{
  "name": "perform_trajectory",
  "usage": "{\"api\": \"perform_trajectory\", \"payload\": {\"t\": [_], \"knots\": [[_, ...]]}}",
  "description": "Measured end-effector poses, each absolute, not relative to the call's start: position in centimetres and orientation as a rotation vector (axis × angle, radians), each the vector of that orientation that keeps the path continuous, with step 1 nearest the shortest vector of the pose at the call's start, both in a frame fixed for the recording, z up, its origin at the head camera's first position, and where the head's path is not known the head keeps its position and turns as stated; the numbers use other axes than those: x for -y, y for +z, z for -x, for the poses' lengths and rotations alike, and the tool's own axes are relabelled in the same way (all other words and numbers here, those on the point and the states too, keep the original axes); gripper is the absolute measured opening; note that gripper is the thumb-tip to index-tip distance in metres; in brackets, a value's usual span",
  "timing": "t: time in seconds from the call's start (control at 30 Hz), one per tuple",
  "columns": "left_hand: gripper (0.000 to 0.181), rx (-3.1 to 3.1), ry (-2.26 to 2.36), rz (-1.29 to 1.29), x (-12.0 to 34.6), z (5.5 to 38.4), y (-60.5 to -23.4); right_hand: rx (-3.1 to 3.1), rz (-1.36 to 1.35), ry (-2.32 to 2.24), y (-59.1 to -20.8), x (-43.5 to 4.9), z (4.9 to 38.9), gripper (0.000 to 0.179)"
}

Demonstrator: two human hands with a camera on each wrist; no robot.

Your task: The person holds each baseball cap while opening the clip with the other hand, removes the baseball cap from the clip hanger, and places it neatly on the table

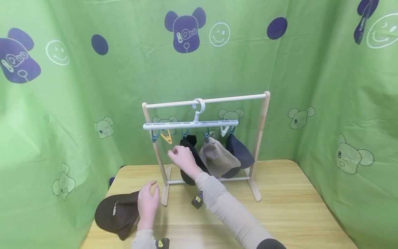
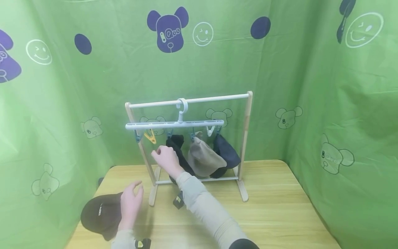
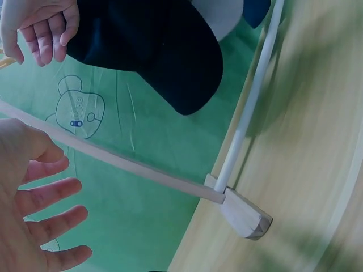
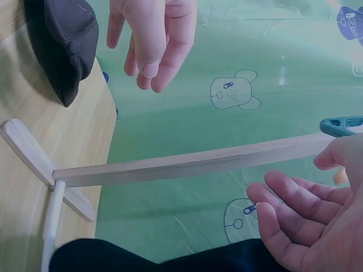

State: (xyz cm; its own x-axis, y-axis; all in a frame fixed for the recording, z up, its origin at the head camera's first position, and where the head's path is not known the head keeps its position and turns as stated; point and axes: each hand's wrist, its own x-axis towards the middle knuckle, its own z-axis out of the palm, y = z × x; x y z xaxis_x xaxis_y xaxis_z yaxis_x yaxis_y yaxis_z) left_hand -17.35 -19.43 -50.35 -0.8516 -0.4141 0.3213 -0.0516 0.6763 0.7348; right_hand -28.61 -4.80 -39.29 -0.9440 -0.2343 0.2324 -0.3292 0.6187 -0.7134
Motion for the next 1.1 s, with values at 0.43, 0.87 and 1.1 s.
{"api": "perform_trajectory", "payload": {"t": [0.43, 0.87, 1.1], "knots": [[0.029, 2.408, -1.059, -0.308, 18.5, 17.8, -50.1, 2.620, -0.468, 1.493, -37.9, 2.5, 29.4, 0.027], [0.029, 2.432, -1.075, -0.270, 17.7, 18.4, -49.8, 2.427, -0.447, 1.727, -36.2, 0.7, 29.8, 0.030], [0.031, 2.411, -1.090, -0.240, 16.9, 19.0, -49.2, 2.383, -0.376, 1.630, -35.5, -0.2, 30.4, 0.021]]}}
